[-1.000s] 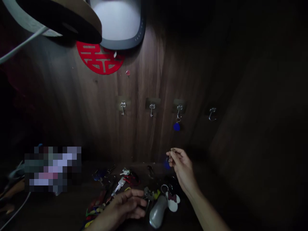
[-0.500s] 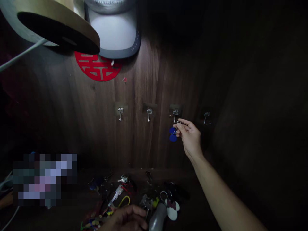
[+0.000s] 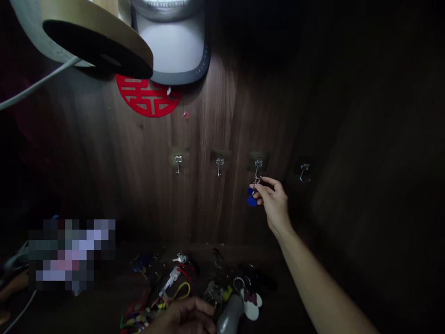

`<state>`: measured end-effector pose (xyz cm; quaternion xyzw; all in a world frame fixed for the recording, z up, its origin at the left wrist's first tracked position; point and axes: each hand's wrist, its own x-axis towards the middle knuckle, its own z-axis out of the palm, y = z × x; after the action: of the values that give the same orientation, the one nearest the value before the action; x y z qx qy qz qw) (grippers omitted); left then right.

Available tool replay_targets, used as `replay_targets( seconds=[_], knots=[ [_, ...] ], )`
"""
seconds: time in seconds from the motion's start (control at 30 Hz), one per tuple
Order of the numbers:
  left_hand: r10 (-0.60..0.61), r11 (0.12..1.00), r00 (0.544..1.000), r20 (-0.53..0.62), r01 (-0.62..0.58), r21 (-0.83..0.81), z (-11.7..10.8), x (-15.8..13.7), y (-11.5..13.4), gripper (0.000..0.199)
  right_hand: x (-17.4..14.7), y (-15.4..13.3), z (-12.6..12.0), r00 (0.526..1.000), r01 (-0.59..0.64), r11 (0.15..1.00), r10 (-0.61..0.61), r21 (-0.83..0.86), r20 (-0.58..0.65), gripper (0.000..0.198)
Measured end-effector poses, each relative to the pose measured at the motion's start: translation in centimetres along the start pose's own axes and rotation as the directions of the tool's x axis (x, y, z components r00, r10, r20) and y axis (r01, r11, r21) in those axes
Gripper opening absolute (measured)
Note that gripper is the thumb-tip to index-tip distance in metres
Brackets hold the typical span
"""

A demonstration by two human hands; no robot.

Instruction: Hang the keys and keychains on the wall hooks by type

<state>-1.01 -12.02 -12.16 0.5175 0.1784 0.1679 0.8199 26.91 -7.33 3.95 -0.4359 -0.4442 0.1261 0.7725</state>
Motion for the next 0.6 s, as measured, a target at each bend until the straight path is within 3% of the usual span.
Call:
replay_targets(
  seconds=[0.33, 0.6],
  knots=[
    [-0.032, 0.998, 0.997, -0.073, 0.035, 0.050, 0.5, -0.4, 0.8, 0.036, -2.9, 1.4, -1.9, 0.997, -0.059, 0.998, 0.059, 0.000, -0.053, 0.039],
    [0.054, 0.998, 0.996, -0.078, -0.055, -0.011, 0.5, -1.7, 2.1, 0.037, -6.8, 3.7, -2.9, 0.982, -0.187, 0.982, 0.188, 0.016, -0.026, 0.039]
  ],
)
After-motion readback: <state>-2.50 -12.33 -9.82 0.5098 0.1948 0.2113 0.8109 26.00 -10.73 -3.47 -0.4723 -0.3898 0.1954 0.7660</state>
